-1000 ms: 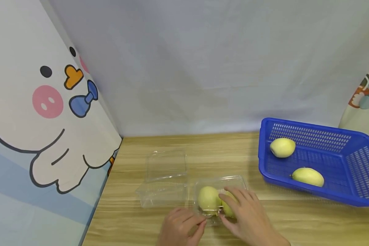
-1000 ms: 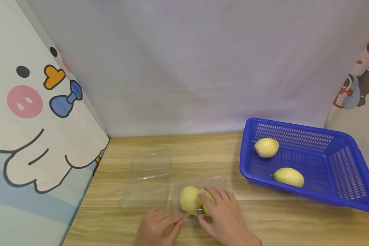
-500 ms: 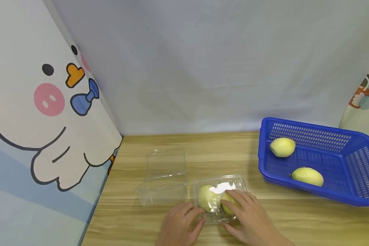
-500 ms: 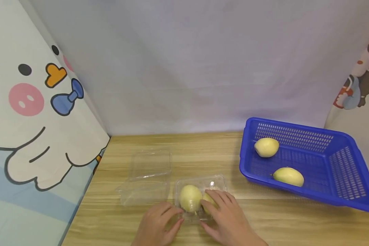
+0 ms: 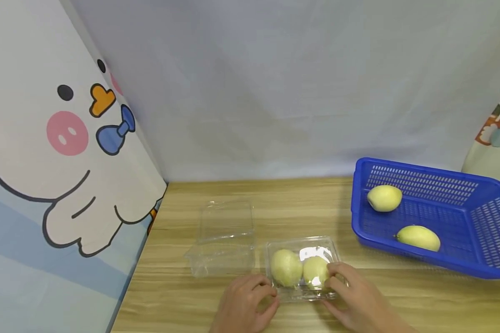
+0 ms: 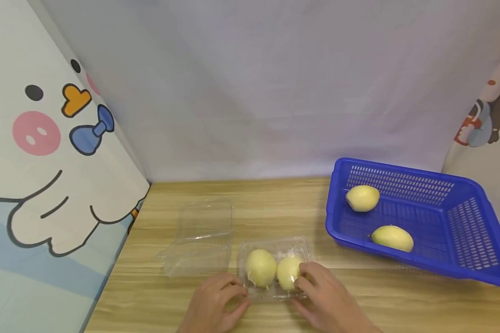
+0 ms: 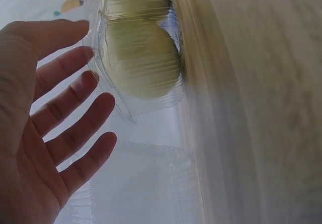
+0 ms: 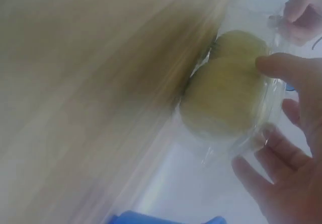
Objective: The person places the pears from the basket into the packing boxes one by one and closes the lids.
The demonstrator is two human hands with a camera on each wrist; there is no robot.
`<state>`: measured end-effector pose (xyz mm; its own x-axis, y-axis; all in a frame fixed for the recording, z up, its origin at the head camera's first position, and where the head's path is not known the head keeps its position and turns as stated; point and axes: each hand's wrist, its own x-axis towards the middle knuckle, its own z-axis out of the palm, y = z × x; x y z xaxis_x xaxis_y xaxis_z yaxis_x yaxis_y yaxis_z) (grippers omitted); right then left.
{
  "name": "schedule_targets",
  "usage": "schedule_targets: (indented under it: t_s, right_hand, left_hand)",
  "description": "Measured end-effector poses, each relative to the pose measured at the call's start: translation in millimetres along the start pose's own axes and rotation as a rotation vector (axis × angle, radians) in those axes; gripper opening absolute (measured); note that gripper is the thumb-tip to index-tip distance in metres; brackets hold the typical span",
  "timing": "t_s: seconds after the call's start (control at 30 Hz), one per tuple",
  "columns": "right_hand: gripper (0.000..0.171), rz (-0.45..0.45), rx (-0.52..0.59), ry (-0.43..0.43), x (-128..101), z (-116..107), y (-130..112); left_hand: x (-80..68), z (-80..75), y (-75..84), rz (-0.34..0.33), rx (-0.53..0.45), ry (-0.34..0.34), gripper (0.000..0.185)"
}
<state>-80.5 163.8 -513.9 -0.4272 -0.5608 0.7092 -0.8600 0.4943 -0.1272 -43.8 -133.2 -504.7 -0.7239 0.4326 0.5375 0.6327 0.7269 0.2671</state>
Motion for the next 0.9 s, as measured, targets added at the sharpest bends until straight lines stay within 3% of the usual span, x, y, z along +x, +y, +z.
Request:
schedule_targets:
  t_s: [0.17,0.37,0.53,0.9]
  right_hand:
    - [0.042,0.023,-0.002,-0.040,-2,-8,1]
    - [0.039,0.077,-0.013,-0.113,-5,-14,-1]
    - [0.038,0.055,-0.018,-0.125,-7,-15,2]
    - [0.044,0.023,-0.054,-0.132,-9,-17,6]
  left_hand:
    - [0.1,-1.6,0.2,0.013,0.042,-0.036,0.029]
    - [0.4,1.2,-3.3,0.110,0.106,0.029,0.028]
    - [2.1,4.5,-5.8,0.153,0.117,0.068,0.025]
    - [3.7,6.3,-3.5,0.116,0.114,0.078,0.025]
